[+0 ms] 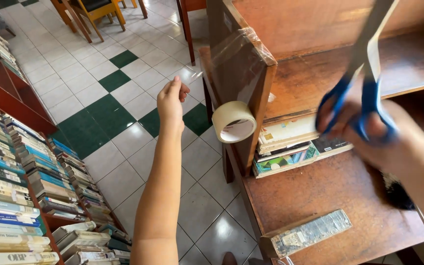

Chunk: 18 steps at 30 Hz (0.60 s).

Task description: Repairing a book's spine and cover using clear adhesive tape and scissors in a library.

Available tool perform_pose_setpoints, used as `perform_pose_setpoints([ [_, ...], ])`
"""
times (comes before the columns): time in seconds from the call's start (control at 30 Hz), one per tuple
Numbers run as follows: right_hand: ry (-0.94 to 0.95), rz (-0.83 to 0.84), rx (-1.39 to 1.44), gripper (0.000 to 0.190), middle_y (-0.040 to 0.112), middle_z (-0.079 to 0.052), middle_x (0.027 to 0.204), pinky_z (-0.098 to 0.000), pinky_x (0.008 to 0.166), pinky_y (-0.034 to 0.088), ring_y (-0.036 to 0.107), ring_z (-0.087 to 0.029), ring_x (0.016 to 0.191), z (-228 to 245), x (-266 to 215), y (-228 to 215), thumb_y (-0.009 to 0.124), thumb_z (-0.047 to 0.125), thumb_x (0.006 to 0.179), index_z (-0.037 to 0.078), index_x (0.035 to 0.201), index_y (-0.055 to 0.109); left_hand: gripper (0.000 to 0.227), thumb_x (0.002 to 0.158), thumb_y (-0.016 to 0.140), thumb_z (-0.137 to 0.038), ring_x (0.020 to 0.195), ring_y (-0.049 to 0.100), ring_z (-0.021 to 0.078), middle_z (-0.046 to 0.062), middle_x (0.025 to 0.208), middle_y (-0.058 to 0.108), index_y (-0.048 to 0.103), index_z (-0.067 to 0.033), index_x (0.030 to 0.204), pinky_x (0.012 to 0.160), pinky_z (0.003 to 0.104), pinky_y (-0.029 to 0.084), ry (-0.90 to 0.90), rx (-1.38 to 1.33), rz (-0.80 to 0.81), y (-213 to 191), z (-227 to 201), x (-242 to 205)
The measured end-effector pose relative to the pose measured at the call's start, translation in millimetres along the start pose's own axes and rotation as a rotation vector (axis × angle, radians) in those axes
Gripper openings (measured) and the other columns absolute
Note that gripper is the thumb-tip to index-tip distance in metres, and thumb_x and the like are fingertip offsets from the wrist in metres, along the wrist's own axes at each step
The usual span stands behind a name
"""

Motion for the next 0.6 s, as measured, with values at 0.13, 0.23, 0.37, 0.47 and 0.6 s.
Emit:
perform_pose_setpoints([
  [0.13, 0.269, 0.318, 0.006, 0.110, 0.070, -0.009, 0.100, -0.0294, 0.067, 0.052, 0.064, -0.016, 0.082, -22, 7, 78, 0.065, 0.077, 0.099, 0.010, 0.162, 0.006, 0.041, 0.101, 0.053, -0.035, 0.070, 0.045, 0.0125, -0.001, 0.068, 0.054, 0.051, -0.0132, 0.067, 0.072, 0.027, 0.042, 0.084, 0.018, -0.013, -2, -5, 2],
  [0.23, 0.728, 0.096, 0.038, 0.063, 0.075, -0.017, 0.081, -0.0329, 0.051, 0.043, 0.072, -0.027, 0.067, -91, 0, 71, 0.059, 0.061, 0.080, -0.001, 0.087, 0.069, 0.044, 0.101, 0.054, -0.039, 0.061, 0.034, 0.0106, -0.003, 0.062, 0.044, 0.047, -0.0145, 0.065, 0.057, 0.026, 0.031, 0.090, 0.051, -0.010, -4, -6, 4],
  [0.37, 0.861, -0.237, -0.122, 0.070, 0.070, -0.031, 0.069, -0.0353, 0.036, 0.045, 0.074, -0.043, 0.056, -112, 37, 69, 0.067, 0.056, 0.081, -0.013, 0.087, 0.071, 0.041, 0.102, 0.054, -0.043, 0.066, 0.044, 0.0089, -0.005, 0.063, 0.047, 0.056, -0.0210, 0.068, 0.069, 0.025, 0.039, 0.158, 0.150, -0.014, -5, -5, 7],
  [0.47, 0.865, -0.228, -0.177, 0.070, 0.069, -0.028, 0.067, -0.0327, 0.033, 0.045, 0.073, -0.040, 0.054, -109, 66, 83, 0.071, 0.058, 0.079, -0.012, 0.088, 0.071, 0.042, 0.102, 0.055, -0.044, 0.065, 0.043, 0.0095, -0.006, 0.062, 0.046, 0.055, -0.0207, 0.067, 0.068, 0.024, 0.039, 0.155, 0.153, -0.004, -5, -5, 8],
  [0.6, 0.862, -0.248, -0.246, 0.070, 0.071, -0.025, 0.070, -0.0323, 0.035, 0.048, 0.073, -0.035, 0.056, -112, 97, 89, 0.074, 0.059, 0.079, -0.010, 0.088, 0.071, 0.041, 0.101, 0.056, -0.043, 0.066, 0.044, 0.0093, -0.006, 0.061, 0.048, 0.053, -0.0213, 0.067, 0.069, 0.025, 0.041, 0.121, 0.148, 0.006, -5, -14, 2],
])
Point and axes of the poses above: each hand's wrist, its own x-axis towards the middle knuckle, its own y-axis out of the palm, z = x × y, the point moved 5 cm from there along x, towards the middle knuckle
